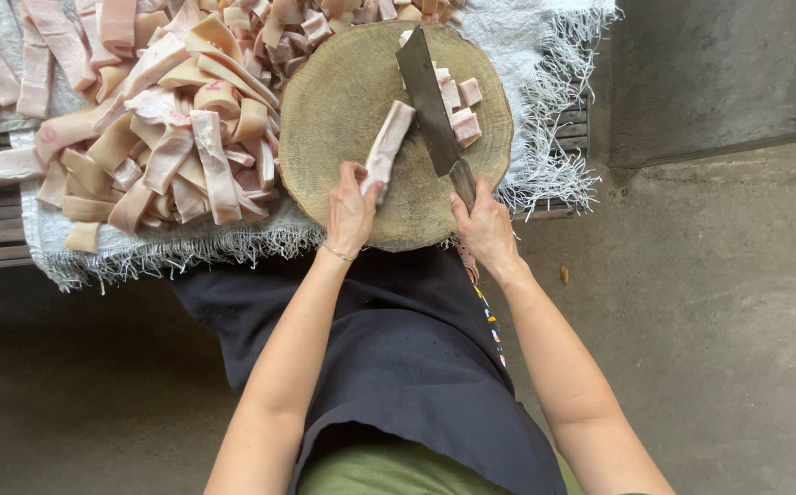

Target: The person cuts strips of pork belly into small cubes using a cleaver on a round wooden cutting board. The cut pieces are pushed aside to form a growing pile while additional strips are taken from a nearby stack.

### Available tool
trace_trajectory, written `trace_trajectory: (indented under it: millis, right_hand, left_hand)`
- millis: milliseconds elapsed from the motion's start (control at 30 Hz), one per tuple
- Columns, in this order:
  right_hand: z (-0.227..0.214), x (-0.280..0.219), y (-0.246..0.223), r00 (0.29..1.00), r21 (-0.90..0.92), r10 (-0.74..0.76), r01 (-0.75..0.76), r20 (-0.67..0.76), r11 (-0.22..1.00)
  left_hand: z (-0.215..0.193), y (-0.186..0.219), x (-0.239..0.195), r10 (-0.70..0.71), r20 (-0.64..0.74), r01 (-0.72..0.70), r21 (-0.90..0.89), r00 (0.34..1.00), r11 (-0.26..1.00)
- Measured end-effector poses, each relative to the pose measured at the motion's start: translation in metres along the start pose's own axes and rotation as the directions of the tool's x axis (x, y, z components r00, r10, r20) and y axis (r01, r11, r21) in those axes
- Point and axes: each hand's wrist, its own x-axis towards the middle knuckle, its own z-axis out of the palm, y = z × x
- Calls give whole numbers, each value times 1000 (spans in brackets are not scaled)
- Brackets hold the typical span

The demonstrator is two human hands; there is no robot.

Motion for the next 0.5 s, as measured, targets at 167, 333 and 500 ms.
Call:
trace_trajectory:
  millis: [167, 333, 500]
  right_hand:
    - [-3, 2, 3, 1000, 16, -7, 7, 17, 1000]
    - [-14, -4, -23, 1000, 34, -13, 13, 9, 999]
    - [-37, -25, -56, 970, 91, -197, 211, -141, 973]
  left_hand:
    - [-32, -21, -3, 197, 30, -198, 29, 980, 980]
    - [-62, -14, 14, 145, -121, -146, 2, 982, 989]
    - [-66, -16, 13, 128, -48, -126, 37, 991, 991]
